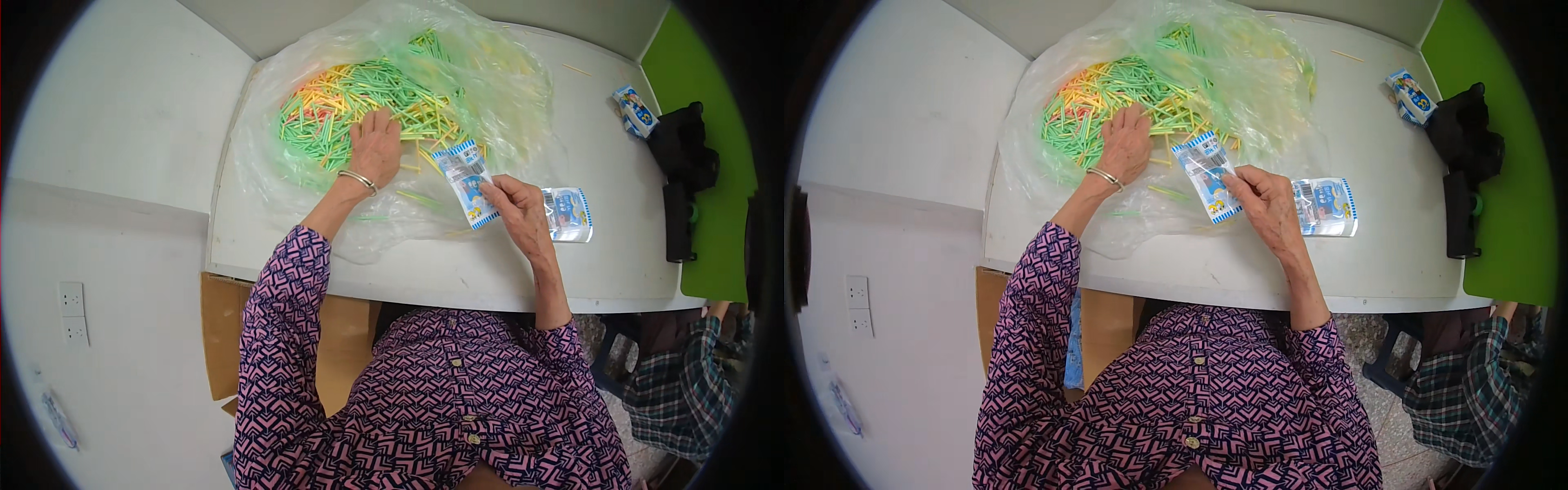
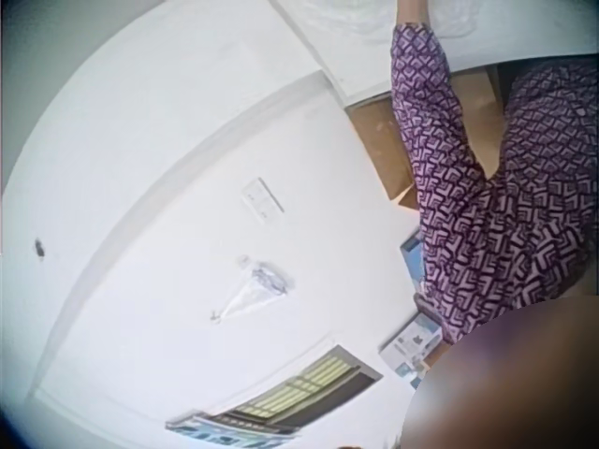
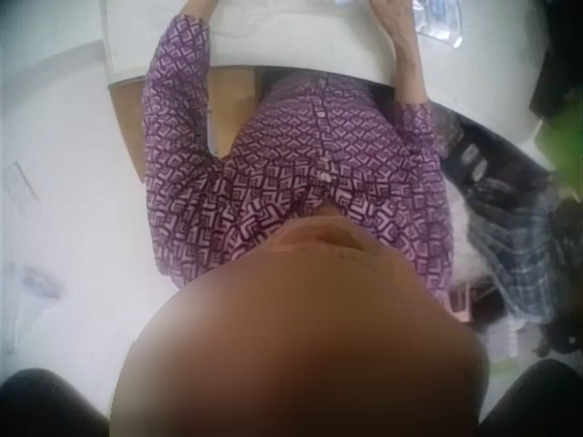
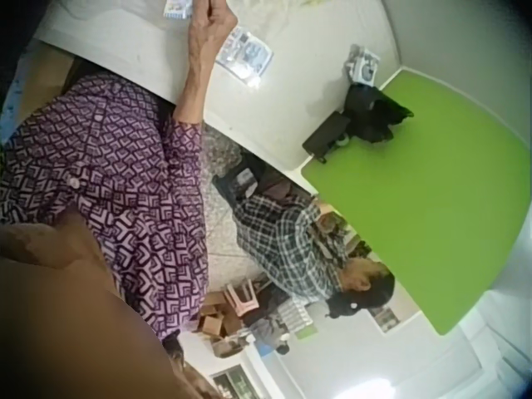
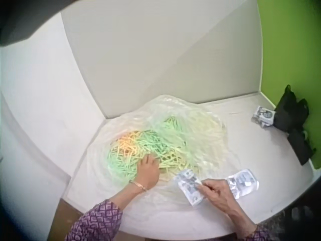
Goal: Packing bundles of colorful plastic straws into small plastic bags and placing them into a box.
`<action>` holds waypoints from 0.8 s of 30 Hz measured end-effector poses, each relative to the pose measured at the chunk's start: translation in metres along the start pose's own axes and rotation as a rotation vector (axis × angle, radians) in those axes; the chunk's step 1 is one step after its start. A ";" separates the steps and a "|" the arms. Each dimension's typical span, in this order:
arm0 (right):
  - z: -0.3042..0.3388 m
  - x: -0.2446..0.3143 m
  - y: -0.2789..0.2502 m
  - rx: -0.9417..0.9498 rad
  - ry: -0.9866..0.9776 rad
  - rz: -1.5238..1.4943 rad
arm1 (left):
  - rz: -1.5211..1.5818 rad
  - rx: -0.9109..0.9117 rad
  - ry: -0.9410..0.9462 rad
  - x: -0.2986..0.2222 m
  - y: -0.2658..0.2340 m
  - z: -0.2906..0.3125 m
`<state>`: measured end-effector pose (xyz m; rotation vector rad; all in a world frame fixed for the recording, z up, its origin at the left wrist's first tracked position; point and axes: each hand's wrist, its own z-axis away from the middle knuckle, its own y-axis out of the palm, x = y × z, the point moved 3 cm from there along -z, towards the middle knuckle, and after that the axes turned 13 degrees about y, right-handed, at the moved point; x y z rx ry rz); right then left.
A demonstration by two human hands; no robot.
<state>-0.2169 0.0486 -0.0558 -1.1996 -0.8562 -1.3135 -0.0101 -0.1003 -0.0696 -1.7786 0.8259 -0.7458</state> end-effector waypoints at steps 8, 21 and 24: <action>-0.021 0.004 0.001 -0.015 0.033 -0.354 | 0.198 0.164 -0.115 0.019 -0.037 0.010; -0.078 0.012 0.067 0.286 0.046 -0.824 | 1.823 0.513 -0.416 -0.025 -0.030 0.004; -0.072 0.018 0.076 0.315 0.108 -0.851 | 1.877 0.556 -0.454 -0.029 -0.021 0.000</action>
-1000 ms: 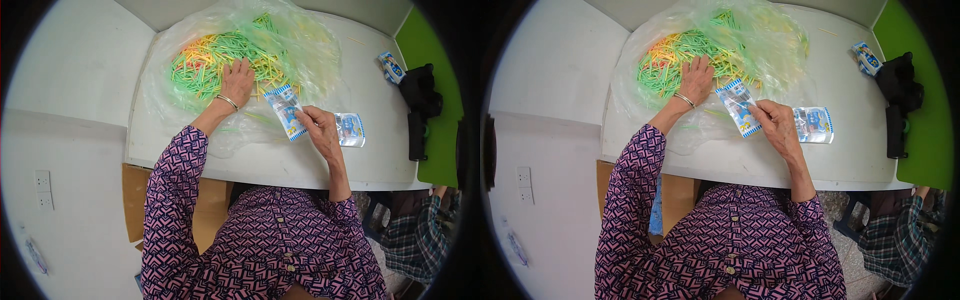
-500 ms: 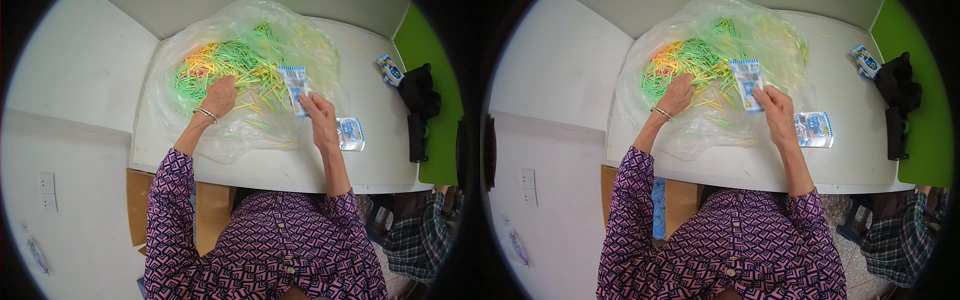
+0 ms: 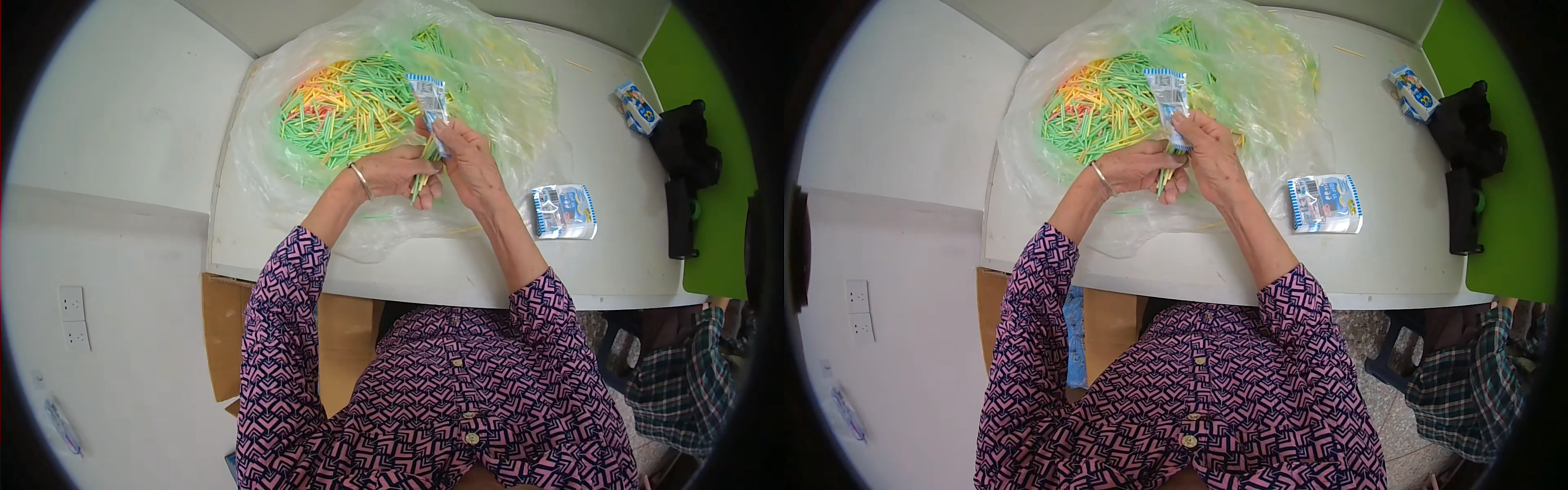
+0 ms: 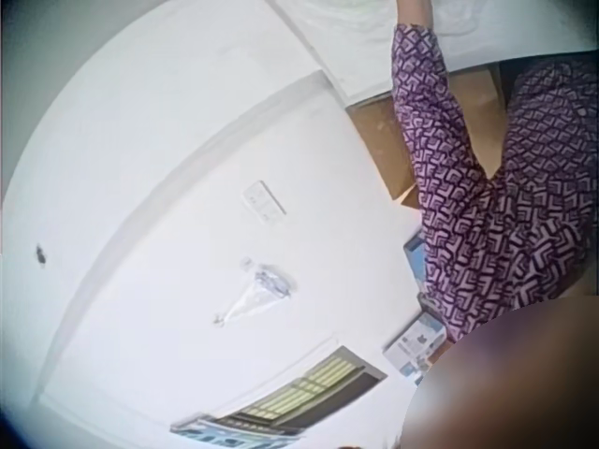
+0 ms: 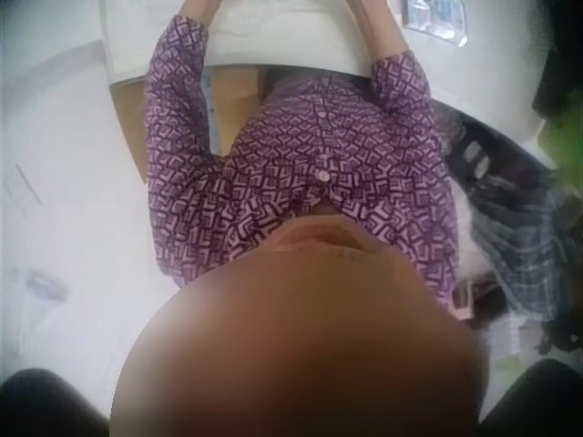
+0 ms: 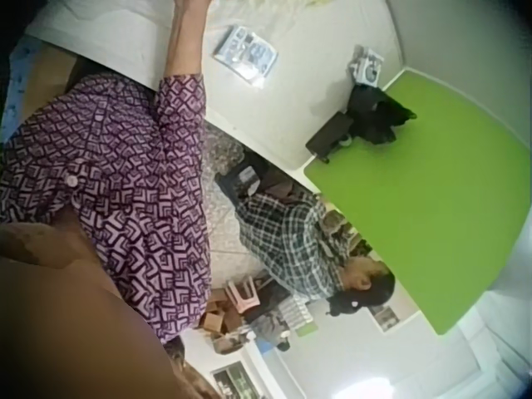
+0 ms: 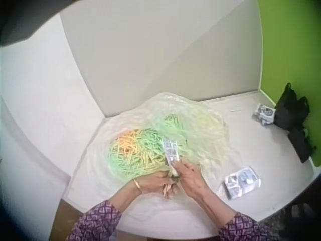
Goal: Packing bundles of colorful plastic straws into small plastic bags and placing them into a box.
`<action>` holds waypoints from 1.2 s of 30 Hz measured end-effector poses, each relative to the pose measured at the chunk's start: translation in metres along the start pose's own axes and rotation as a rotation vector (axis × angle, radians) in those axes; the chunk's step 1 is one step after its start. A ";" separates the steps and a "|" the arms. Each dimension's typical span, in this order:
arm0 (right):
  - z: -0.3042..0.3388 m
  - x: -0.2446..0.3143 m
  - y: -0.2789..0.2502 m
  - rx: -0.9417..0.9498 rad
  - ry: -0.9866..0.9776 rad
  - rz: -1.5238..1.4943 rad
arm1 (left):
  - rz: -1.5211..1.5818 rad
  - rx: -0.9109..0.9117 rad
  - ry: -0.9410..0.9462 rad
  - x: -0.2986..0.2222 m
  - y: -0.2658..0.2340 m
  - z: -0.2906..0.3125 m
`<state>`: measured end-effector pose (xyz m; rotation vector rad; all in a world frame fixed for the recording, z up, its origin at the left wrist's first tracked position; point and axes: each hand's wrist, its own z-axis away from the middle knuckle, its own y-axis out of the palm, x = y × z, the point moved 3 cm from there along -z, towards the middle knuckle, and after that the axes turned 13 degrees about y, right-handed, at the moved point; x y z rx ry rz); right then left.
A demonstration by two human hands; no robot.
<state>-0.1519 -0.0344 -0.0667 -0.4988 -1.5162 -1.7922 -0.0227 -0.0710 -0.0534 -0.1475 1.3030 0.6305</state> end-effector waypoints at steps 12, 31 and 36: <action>0.040 0.022 -0.029 -0.176 -0.068 0.539 | 0.086 -0.449 0.466 -0.033 -0.032 0.013; 0.059 0.014 -0.024 -0.033 0.070 0.509 | -0.347 -0.379 0.709 -0.054 0.037 0.018; 0.060 0.013 -0.027 -0.054 0.046 0.545 | -0.398 -0.360 0.637 -0.044 0.041 0.017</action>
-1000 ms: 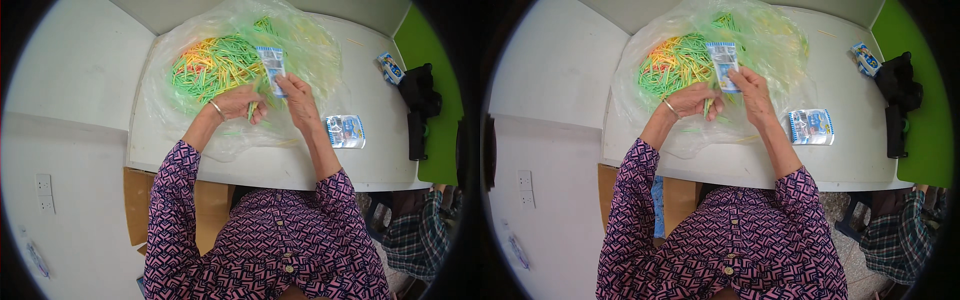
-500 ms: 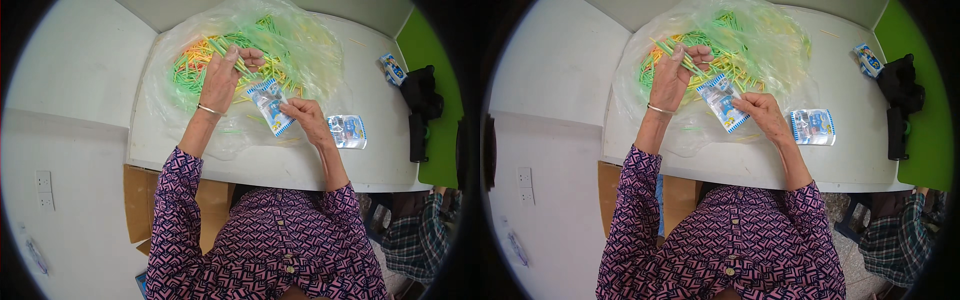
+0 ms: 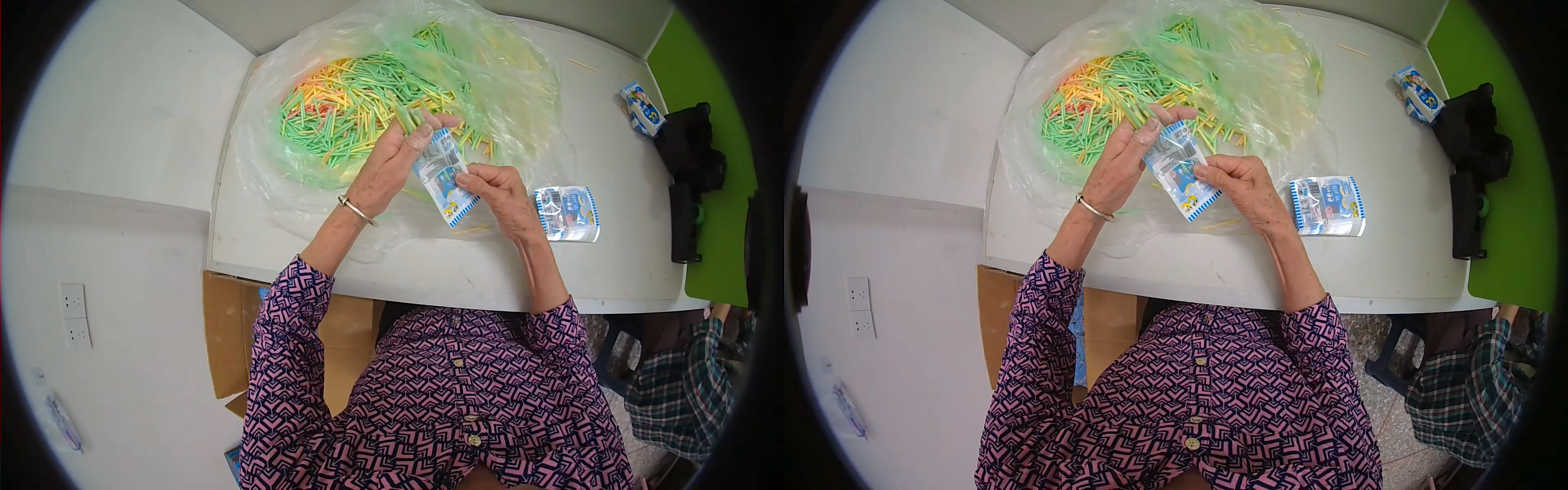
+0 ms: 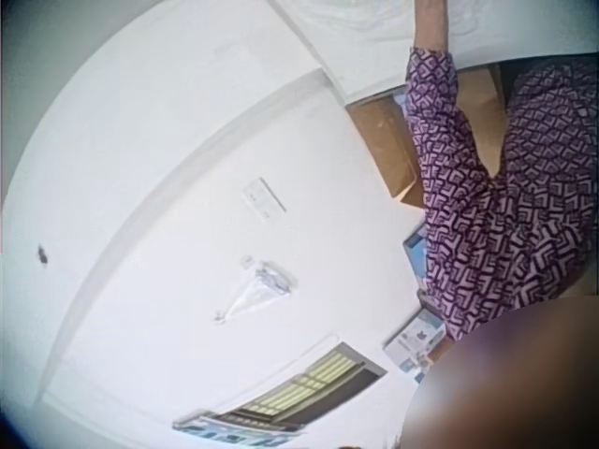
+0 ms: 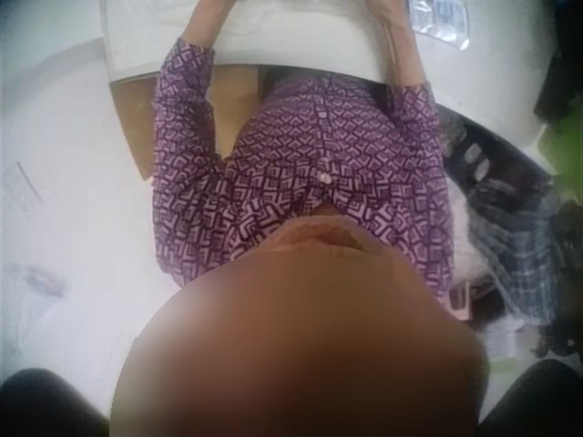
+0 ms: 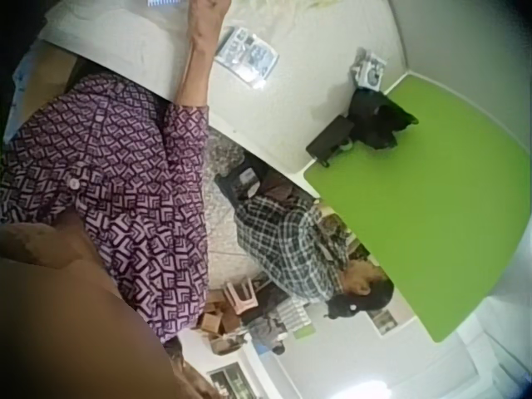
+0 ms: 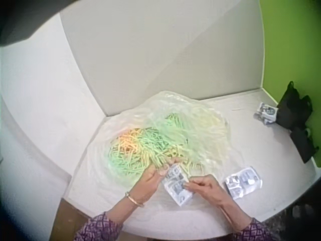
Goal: Packing bundles of colorful plastic straws into small plastic bags and placing them into a box.
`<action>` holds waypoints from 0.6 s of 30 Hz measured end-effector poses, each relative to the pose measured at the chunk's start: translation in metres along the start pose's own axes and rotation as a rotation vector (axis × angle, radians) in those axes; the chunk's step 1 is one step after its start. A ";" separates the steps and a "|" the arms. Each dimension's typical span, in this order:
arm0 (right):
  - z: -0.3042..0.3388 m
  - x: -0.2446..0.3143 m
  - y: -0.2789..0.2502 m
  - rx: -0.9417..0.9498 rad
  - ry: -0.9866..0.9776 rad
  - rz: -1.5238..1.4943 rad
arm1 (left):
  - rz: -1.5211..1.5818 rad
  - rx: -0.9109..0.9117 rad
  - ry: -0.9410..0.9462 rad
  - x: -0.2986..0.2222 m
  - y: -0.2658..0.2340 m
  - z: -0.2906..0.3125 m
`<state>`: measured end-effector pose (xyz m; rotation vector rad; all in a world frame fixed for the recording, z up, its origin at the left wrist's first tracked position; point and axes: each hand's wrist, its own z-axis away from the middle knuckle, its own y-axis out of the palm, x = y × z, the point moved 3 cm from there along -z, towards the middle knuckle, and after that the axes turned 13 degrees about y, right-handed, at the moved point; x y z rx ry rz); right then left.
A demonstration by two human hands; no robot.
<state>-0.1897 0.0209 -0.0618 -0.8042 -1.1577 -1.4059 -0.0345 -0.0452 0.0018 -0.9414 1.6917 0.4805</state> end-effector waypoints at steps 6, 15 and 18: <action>-0.008 -0.009 -0.009 -0.002 -0.052 0.074 | 0.071 0.040 -0.053 0.001 -0.007 0.005; -0.009 -0.011 -0.006 -0.035 -0.067 -0.059 | -1.013 0.356 0.203 -0.010 -0.014 0.014; -0.011 -0.013 -0.006 -0.030 -0.093 -0.046 | -0.929 0.241 0.126 -0.019 -0.017 0.004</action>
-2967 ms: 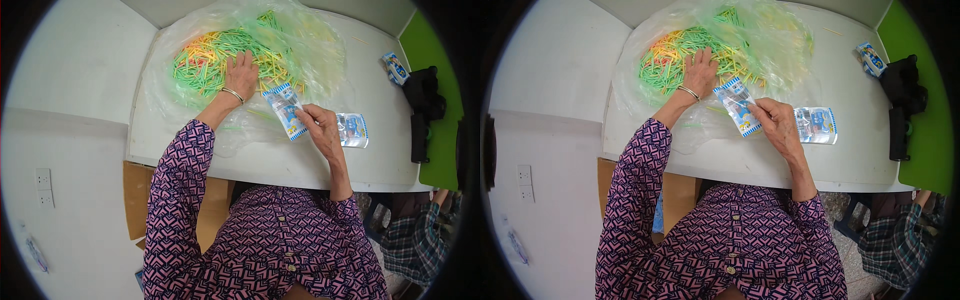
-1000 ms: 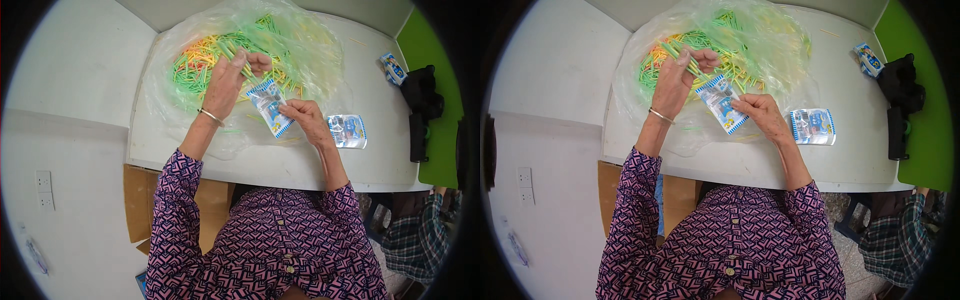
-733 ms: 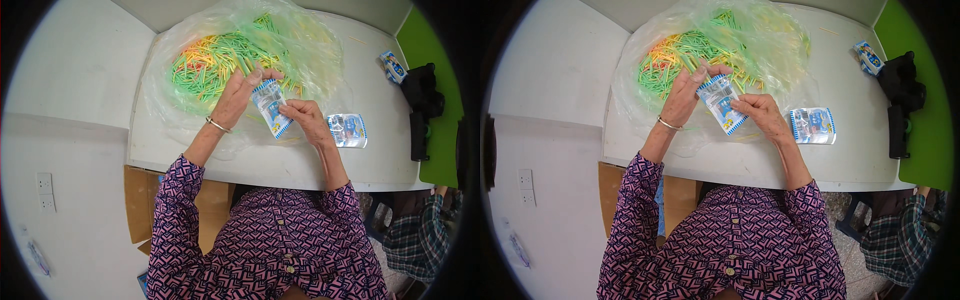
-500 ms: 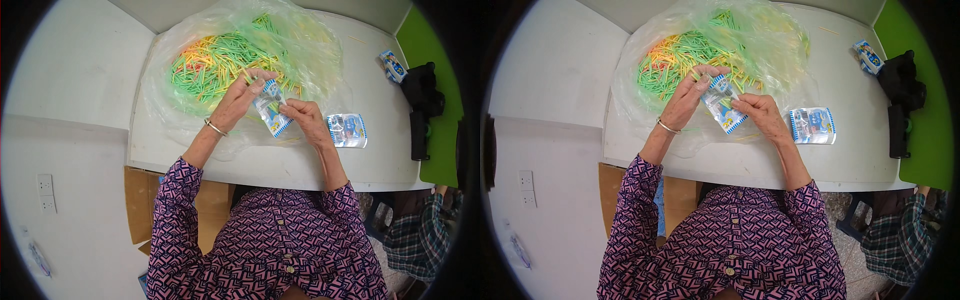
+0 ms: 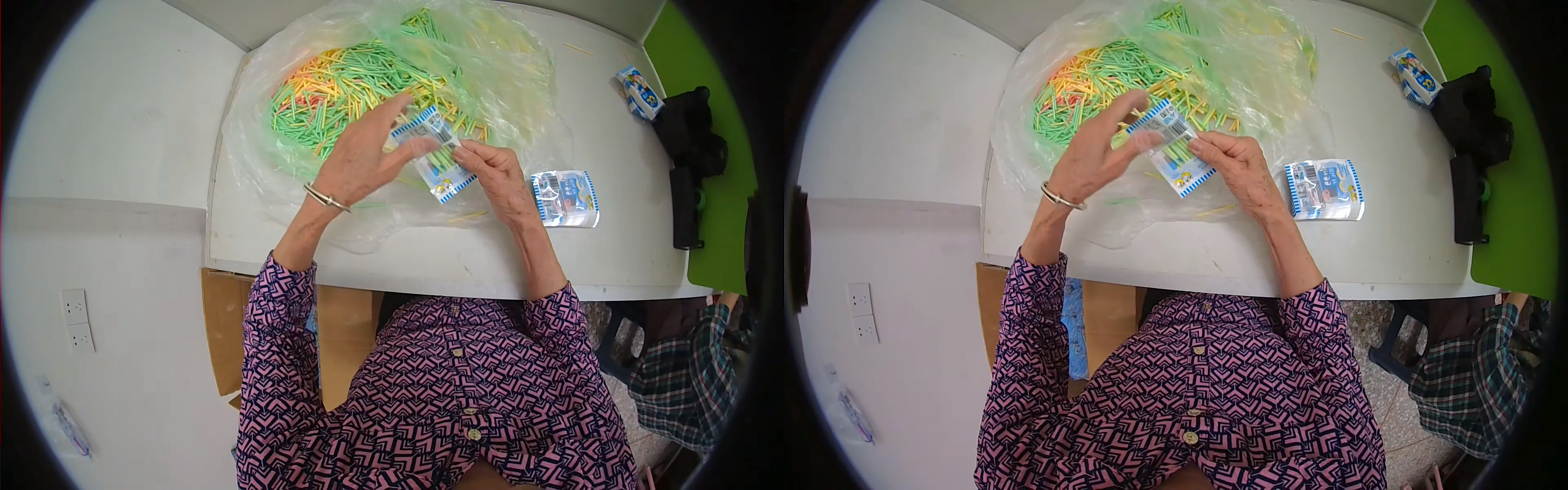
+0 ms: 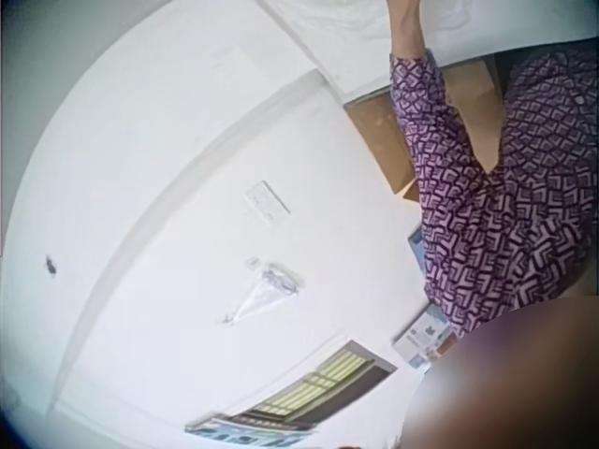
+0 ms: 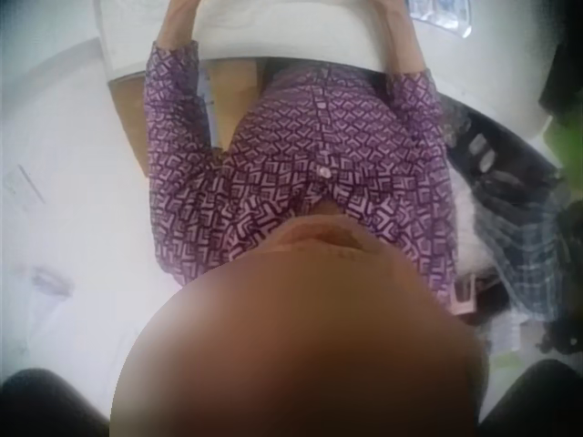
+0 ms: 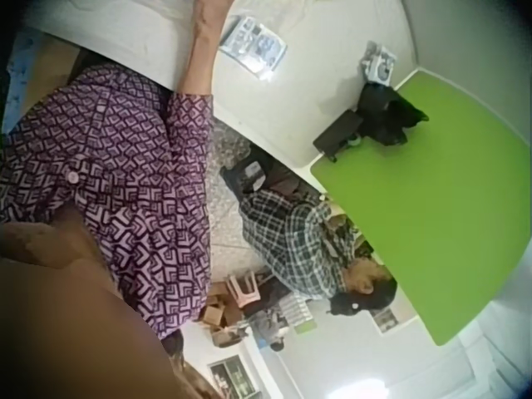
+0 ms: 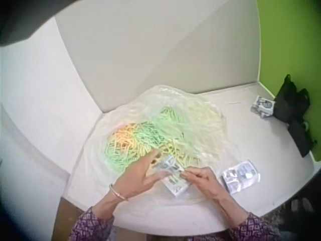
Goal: Packing bundles of colorful plastic straws into small plastic bags and placing them into a box.
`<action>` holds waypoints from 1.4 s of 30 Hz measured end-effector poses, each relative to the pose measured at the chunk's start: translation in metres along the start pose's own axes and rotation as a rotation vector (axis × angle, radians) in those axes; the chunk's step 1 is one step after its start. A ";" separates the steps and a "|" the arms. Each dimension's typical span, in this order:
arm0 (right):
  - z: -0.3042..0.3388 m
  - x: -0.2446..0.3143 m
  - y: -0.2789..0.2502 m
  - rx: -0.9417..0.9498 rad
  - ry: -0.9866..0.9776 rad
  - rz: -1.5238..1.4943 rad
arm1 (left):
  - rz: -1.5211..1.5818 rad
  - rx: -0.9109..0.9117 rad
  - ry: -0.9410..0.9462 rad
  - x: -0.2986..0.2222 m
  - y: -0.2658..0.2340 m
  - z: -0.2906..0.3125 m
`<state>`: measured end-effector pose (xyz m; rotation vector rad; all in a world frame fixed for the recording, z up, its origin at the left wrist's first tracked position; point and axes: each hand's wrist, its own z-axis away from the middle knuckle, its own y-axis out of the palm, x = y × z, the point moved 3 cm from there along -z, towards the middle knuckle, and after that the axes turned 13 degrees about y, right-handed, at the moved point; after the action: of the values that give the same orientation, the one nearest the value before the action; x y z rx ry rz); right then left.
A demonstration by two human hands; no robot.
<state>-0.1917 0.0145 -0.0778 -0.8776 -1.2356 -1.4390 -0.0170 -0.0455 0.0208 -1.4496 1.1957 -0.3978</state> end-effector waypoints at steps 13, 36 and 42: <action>0.003 0.011 0.009 0.072 0.039 -0.058 | 0.763 -0.222 -0.072 -0.008 0.012 -0.016; 0.031 0.035 -0.033 -0.089 0.033 -0.072 | 0.220 0.043 -0.128 0.051 0.015 0.008; 0.025 0.008 -0.032 -0.008 0.112 -0.063 | -0.352 0.146 0.253 0.044 0.058 0.013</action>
<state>-0.2269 0.0359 -0.0729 -0.7587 -1.1832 -1.5231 -0.0133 -0.0641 -0.0509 -1.5139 1.0809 -0.9147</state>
